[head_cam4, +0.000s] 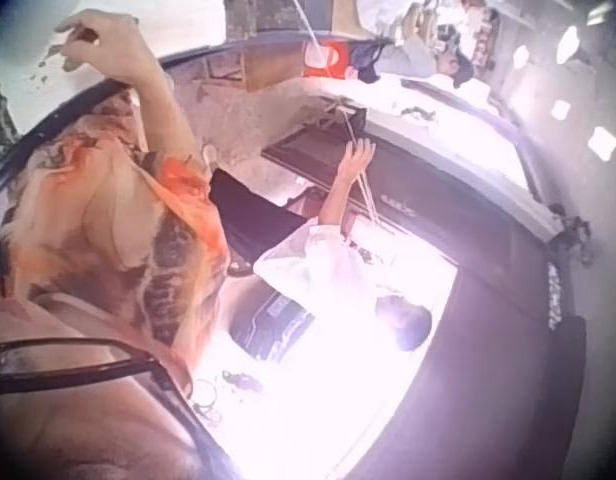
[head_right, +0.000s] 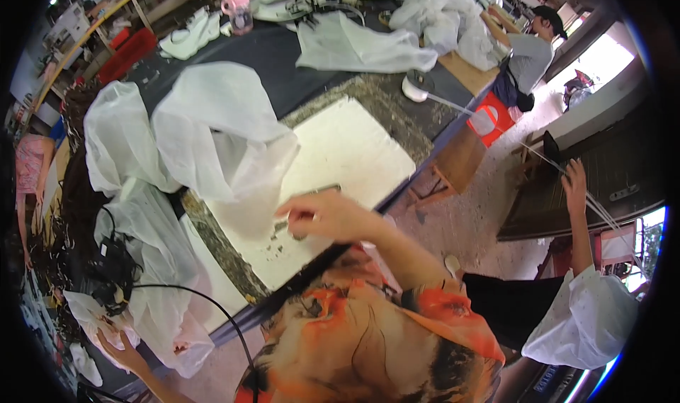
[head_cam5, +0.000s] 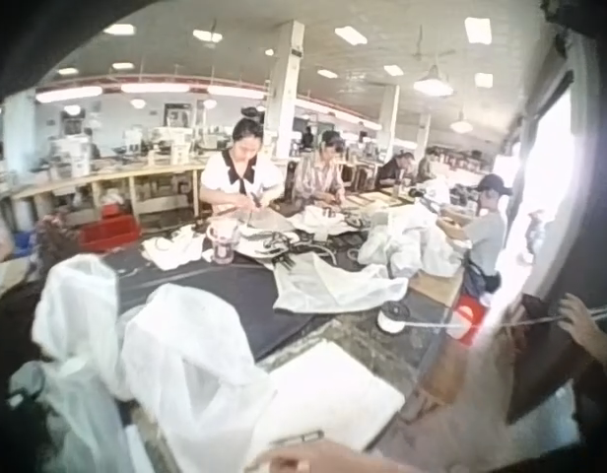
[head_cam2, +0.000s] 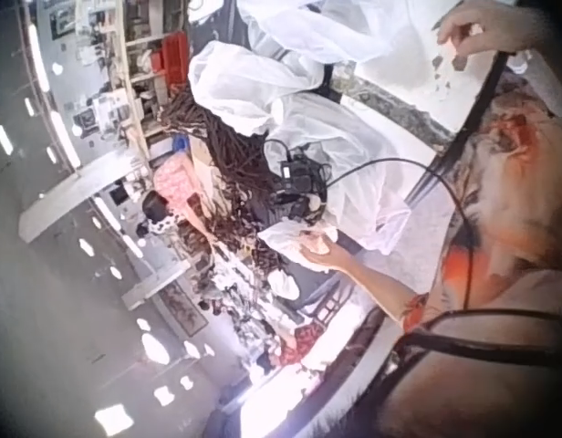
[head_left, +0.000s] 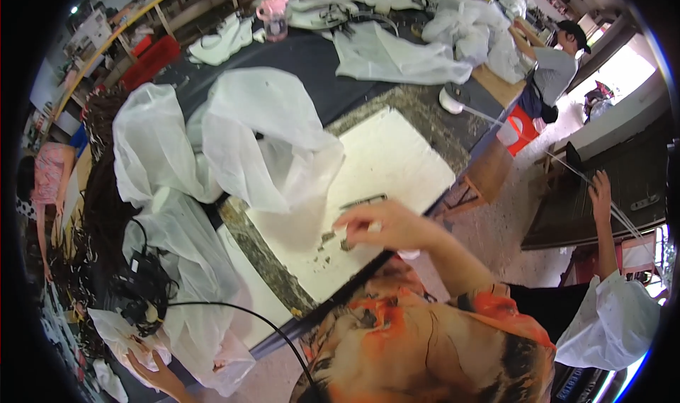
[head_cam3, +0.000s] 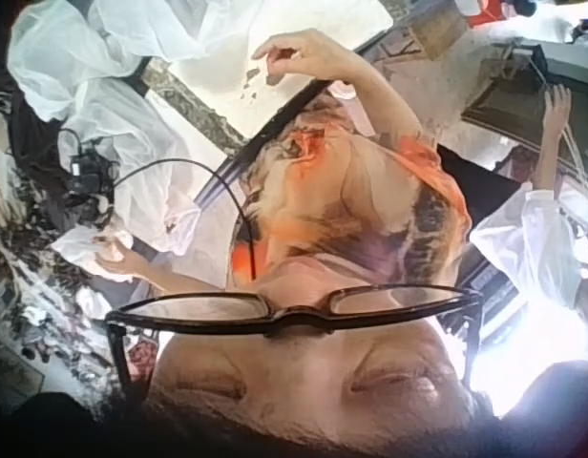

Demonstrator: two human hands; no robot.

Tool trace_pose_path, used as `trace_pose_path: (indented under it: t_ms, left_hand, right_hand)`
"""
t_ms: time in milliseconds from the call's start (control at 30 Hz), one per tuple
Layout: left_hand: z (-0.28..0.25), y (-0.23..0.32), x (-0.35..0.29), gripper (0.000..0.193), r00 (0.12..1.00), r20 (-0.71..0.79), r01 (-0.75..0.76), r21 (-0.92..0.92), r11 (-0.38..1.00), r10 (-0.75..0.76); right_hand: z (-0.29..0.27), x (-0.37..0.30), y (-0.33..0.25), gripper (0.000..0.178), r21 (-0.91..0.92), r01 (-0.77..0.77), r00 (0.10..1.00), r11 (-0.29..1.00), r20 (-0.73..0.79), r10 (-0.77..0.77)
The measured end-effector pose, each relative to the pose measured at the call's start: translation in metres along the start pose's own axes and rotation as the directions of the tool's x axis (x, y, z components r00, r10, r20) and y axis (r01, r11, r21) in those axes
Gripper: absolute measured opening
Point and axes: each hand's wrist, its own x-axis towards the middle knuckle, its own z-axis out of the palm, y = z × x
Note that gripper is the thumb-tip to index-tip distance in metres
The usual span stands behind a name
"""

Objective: The person trims excess material and threads from shoe upper components using snips.

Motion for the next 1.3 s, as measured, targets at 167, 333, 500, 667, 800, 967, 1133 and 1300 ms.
trace_pose_path:
  t_ms: [167, 333, 500, 667, 800, 967, 1133, 1300]
  left_hand:
    - [-0.025, 0.038, -0.072, 0.044, 0.893, 0.046, 0.445, -0.247, 0.861, -0.448]
    - [0.044, 0.068, -0.121, 0.028, 0.566, 0.729, 0.638, -0.091, 0.765, -0.385]
    - [0.177, 0.293, -0.034, 0.022, 0.111, 0.994, 0.826, -0.092, 0.557, 0.0]
    - [0.055, 0.263, -0.136, 0.018, -0.227, 0.939, 0.948, 0.152, 0.281, 0.259]
    - [-0.024, 0.364, -0.123, 0.016, 0.246, 0.752, 0.683, -0.582, 0.441, 0.611]
    - [-0.033, 0.418, -0.107, 0.017, 0.238, 0.839, 0.831, -0.437, 0.345, 0.489]
    - [-0.017, 0.435, -0.094, 0.027, 0.353, 0.86, 0.922, -0.386, 0.017, 0.368]
    - [0.019, 0.468, -0.065, 0.056, 0.481, 0.86, 0.868, -0.44, -0.228, 0.169]
  right_hand:
    - [-0.06, -0.016, 0.038, 0.024, -0.119, -0.106, 0.879, 0.987, -0.476, 0.038]
    - [-0.058, -0.026, 0.096, 0.026, -0.173, -0.062, 0.814, 0.983, -0.578, -0.05]
    - [-0.015, -0.002, 0.119, 0.033, -0.306, 0.01, 0.823, 0.952, -0.538, -0.182]
    - [0.005, 0.003, 0.116, 0.042, -0.618, -0.066, 0.868, 0.783, -0.423, -0.261]
    - [-0.008, -0.014, 0.114, 0.023, -0.587, -0.073, 0.827, 0.807, -0.488, -0.28]
    - [-0.006, -0.002, 0.109, 0.02, -0.542, -0.009, 0.876, 0.84, -0.41, -0.256]
    - [-0.004, -0.004, 0.095, 0.01, -0.172, -0.06, 0.925, 0.983, -0.38, -0.01]
    - [-0.017, -0.01, 0.104, 0.02, 0.535, 0.017, 0.946, 0.845, -0.283, 0.16]
